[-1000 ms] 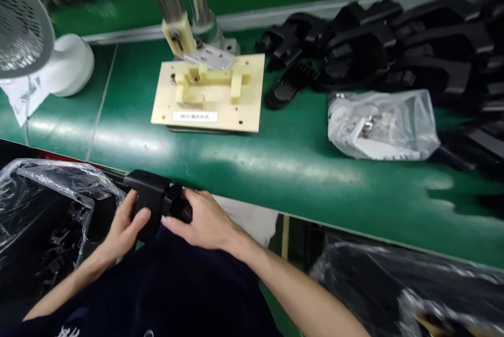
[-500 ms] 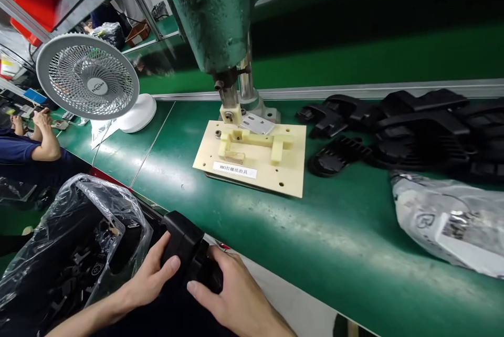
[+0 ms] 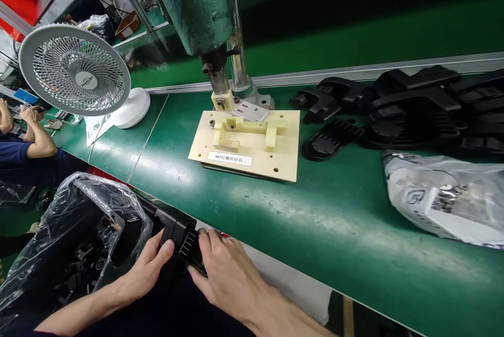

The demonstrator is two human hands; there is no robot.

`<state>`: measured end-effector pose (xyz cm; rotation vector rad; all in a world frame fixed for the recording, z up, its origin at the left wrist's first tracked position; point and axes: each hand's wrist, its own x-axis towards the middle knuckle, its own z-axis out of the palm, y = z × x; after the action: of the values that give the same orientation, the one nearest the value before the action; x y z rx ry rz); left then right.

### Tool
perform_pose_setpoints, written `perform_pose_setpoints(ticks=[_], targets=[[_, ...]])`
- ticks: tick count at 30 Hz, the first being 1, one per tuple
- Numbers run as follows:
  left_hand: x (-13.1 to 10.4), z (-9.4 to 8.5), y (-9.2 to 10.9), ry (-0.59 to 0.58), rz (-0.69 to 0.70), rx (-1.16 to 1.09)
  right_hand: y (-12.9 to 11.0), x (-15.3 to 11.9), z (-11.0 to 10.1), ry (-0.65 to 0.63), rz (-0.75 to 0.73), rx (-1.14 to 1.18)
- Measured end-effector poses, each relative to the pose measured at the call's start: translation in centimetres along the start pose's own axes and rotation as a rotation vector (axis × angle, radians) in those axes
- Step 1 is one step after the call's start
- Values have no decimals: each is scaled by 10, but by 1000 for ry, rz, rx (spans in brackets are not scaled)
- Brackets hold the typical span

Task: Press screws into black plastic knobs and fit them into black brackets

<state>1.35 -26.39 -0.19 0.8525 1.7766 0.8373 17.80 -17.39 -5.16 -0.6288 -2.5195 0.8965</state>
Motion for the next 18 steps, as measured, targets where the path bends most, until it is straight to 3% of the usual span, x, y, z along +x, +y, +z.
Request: perform_pose_setpoints(ticks=[4,7,9,14,18], targets=[[-4,-1,-2,40,58,73,-4,11,-12,-100,75,99],[-11,-4,-13,117,141,168,-10,17,-22,-304,202,547],[-14,-7,-20,150,211,231,-13,18,-23,-353,242,766],[-12,-14,-23,122,217,297,-16,11,-8,-266,275,843],[-4,-11,-16,113,146,260,-20,2,-1,-119,272,573]])
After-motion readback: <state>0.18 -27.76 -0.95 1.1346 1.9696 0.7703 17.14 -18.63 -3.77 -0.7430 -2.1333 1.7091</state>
